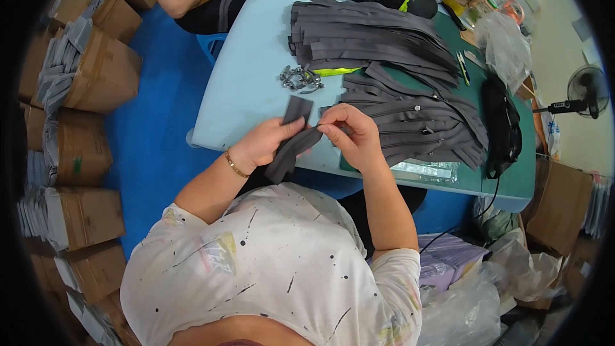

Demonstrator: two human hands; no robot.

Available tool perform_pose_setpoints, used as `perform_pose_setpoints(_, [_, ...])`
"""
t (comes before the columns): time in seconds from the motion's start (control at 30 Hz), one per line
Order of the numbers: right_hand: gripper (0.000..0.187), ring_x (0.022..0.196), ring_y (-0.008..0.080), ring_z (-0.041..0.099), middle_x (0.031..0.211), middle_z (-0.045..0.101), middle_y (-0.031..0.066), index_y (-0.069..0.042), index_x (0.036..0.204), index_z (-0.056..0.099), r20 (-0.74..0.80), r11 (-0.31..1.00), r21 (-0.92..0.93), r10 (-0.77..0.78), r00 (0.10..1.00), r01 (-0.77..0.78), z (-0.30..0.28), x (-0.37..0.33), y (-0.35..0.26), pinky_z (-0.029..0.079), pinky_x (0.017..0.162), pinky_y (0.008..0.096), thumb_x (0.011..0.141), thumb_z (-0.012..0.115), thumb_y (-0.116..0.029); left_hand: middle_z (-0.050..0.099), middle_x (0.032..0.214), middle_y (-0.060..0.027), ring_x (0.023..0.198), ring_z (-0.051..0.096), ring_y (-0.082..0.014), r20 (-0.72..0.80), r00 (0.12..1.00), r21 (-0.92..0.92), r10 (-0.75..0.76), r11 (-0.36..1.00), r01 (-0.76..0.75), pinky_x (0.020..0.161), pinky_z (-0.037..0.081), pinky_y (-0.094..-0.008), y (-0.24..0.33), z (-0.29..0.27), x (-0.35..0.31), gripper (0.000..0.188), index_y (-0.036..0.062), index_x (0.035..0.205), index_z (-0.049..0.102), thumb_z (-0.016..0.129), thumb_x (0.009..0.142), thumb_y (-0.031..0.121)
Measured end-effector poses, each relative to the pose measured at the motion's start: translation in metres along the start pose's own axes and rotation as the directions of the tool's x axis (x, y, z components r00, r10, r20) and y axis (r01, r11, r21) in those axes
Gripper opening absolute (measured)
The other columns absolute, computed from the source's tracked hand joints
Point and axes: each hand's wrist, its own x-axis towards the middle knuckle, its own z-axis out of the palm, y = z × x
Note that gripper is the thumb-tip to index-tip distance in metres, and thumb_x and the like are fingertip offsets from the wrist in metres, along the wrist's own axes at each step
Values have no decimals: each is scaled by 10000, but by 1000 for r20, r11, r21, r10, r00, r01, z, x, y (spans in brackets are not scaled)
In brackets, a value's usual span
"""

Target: Assembling zippers by manually sliding the pullers onto the zipper tape strips.

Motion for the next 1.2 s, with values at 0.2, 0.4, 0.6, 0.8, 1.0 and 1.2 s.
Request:
perform_pose_setpoints(0.2, [101, 802, 77, 517, 961, 570, 37, -19, 933, 592, 82, 931, -294, -199, 977, 215, 16, 4, -10, 417, 694, 191, 837, 620, -24, 600, 869, -37, 748, 547, -100, 133, 981, -57, 144, 989, -137, 652, 441, -211, -2, 8, -11, 198, 16, 978, 576, 603, 881, 187])
perform_pose_setpoints(0.4, [190, 794, 71, 559, 885, 591, 23, 13, 1002, 600, -198, 985, -8, 168, 966, -173, 32, -9, -8, 450, 656, 186, 817, 643, 3, 551, 788, 43, 691, 484, -37, -196, 839, 452, 508, 806, -383, 616, 408, -197, -4, 14, -16, 126, 50, 871, 574, 670, 827, 118])
perform_pose_setpoints(0.6, [162, 751, 71, 575, 851, 614, 17, 1, 982, 636, -94, 963, -258, 57, 994, -80, 37, -13, -5, 468, 649, 197, 821, 634, 9, 476, 667, -12, 604, 451, -122, 47, 723, 847, 690, 355, -395, 551, 373, -234, 3, 9, -24, 125, 29, 803, 582, 687, 774, 90])
perform_pose_setpoints(0.8, [170, 726, 73, 575, 832, 624, 16, 16, 990, 637, -184, 895, 210, 431, 883, -393, 61, -19, 9, 478, 628, 210, 881, 591, -105, 442, 677, -32, 627, 464, -195, 671, 282, 741, 685, -612, -275, 545, 421, -304, -12, 1, -32, 149, 60, 780, 589, 663, 667, -4])
perform_pose_setpoints(1.0, [180, 685, 136, 592, 844, 642, 62, -19, 987, 634, -40, 837, -458, 318, 947, -300, 41, 14, 24, 485, 632, 277, 820, 630, -85, 594, 777, -46, 773, 549, -145, -145, 708, 649, 691, 607, -459, 688, 452, -293, -2, 4, -44, 120, 10, 908, 547, 522, 918, 127])
perform_pose_setpoints(1.2, [187, 731, 266, 614, 858, 626, 108, -51, 907, 598, -115, 324, -938, 51, 992, -125, -3, 64, 45, 488, 671, 351, 731, 653, -81, 583, 725, -36, 668, 529, -87, -337, 719, 405, 608, 783, -473, 653, 440, -227, 7, -3, -14, 201, 7, 902, 527, 551, 918, 205])
